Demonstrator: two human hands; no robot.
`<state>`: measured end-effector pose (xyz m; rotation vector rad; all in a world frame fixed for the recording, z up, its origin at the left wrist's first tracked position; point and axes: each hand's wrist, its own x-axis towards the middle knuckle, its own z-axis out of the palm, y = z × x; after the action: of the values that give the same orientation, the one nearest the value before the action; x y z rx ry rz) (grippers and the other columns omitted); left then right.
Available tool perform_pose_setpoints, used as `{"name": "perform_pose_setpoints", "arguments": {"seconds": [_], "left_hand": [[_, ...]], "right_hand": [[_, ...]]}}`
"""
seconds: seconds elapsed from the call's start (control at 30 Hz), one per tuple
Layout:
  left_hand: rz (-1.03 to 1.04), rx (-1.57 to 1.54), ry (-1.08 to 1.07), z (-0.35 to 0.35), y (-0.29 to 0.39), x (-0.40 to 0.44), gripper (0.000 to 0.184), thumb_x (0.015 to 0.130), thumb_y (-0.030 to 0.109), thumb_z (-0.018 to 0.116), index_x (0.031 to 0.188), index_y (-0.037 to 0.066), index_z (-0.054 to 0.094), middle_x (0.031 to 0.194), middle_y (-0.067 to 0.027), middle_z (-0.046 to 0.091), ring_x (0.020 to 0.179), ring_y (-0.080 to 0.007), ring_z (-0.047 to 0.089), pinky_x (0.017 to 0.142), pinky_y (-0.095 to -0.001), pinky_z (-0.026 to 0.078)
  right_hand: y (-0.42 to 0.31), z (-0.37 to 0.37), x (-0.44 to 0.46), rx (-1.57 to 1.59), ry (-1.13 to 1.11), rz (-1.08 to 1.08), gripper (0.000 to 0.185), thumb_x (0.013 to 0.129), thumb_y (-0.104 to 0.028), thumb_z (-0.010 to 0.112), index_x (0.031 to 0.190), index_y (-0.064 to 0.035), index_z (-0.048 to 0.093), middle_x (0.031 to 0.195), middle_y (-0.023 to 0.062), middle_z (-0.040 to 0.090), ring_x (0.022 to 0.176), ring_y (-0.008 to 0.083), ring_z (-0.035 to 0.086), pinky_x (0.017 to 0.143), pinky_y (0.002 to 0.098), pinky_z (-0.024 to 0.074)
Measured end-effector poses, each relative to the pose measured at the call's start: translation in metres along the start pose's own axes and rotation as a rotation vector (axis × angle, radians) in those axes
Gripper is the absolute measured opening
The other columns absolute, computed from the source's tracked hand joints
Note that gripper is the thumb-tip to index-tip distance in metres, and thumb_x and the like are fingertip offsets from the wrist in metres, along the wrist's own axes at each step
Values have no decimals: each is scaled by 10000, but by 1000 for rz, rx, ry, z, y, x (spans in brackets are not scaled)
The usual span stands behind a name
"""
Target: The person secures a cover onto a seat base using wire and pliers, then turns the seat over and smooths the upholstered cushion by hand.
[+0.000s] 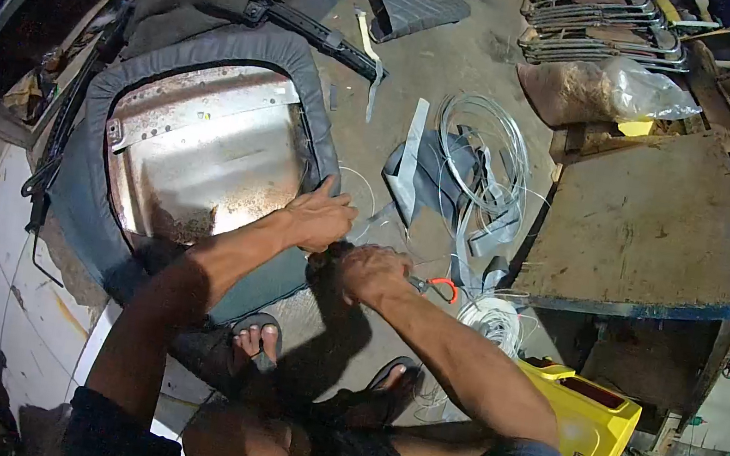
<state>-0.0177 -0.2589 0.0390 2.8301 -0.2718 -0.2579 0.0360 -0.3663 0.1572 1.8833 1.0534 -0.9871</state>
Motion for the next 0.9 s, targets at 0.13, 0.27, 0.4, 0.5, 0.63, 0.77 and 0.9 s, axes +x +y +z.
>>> {"name": "perform_pose_setpoints", "arguments": {"seconds": [0.13, 0.27, 0.4, 0.5, 0.63, 0.77, 0.9], "left_hand": [[4, -5, 48, 2, 0, 0, 200, 740, 147, 706, 913, 55, 750, 1126, -84, 620, 1211, -279, 530, 1111, -643, 309], [16, -9, 57, 9, -1, 1, 219, 732, 125, 696, 930, 48, 750, 1141, -97, 621, 1225, -295, 537, 1114, -638, 310], [-2, 17, 58, 7, 1, 0, 240, 732, 127, 689, 952, 49, 744, 1183, -106, 629, 1277, -315, 517, 1131, -634, 299], [1, -57, 63, -11, 1, -13, 228, 787, 159, 670, 978, 51, 731, 1128, -129, 626, 1218, -334, 538, 1056, -582, 371], [-128, -425, 514, -38, -7, -66, 205, 851, 154, 627, 975, 8, 700, 1067, -159, 602, 1027, -338, 560, 904, -517, 414], [-427, -570, 1056, -61, -34, -170, 108, 867, 43, 621, 951, 18, 685, 978, -157, 623, 991, -340, 586, 915, -425, 456], [-1104, -214, 1275, -36, -35, -283, 245, 889, 84, 579, 1103, -27, 628, 1095, -208, 621, 1012, -378, 588, 922, -428, 464]], "right_hand": [[21, 7, 17, -75, 58, -181, 312, 730, -172, 720, 1019, -59, 743, 987, 179, 730, 980, 328, 716, 772, 452, 571], [23, 27, 50, -248, -3, -288, 303, 769, -148, 615, 1009, -8, 737, 988, 213, 726, 979, 331, 717, 815, 434, 565], [10, 11, 27, -146, 114, -186, 318, 798, -150, 551, 1009, 2, 734, 1022, 207, 729, 986, 342, 714, 828, 453, 557], [12, -14, 8, -96, -17, -191, 331, 793, -148, 540, 1021, 3, 727, 1083, 197, 720, 1014, 345, 702, 849, 452, 544], [66, 17, 37, -149, -59, -253, 291, 783, -162, 549, 987, -24, 704, 1043, 197, 716, 929, 369, 696, 765, 479, 541], [136, 78, 32, -173, 228, -269, 391, 827, -188, 529, 1189, -73, 623, 1068, 205, 702, 944, 391, 682, 795, 483, 549], [169, 145, 27, -100, 265, -189, 468, 877, -309, 578, 1314, -142, 566, 1309, 209, 586, 1179, 399, 576, 973, 509, 496]]}}
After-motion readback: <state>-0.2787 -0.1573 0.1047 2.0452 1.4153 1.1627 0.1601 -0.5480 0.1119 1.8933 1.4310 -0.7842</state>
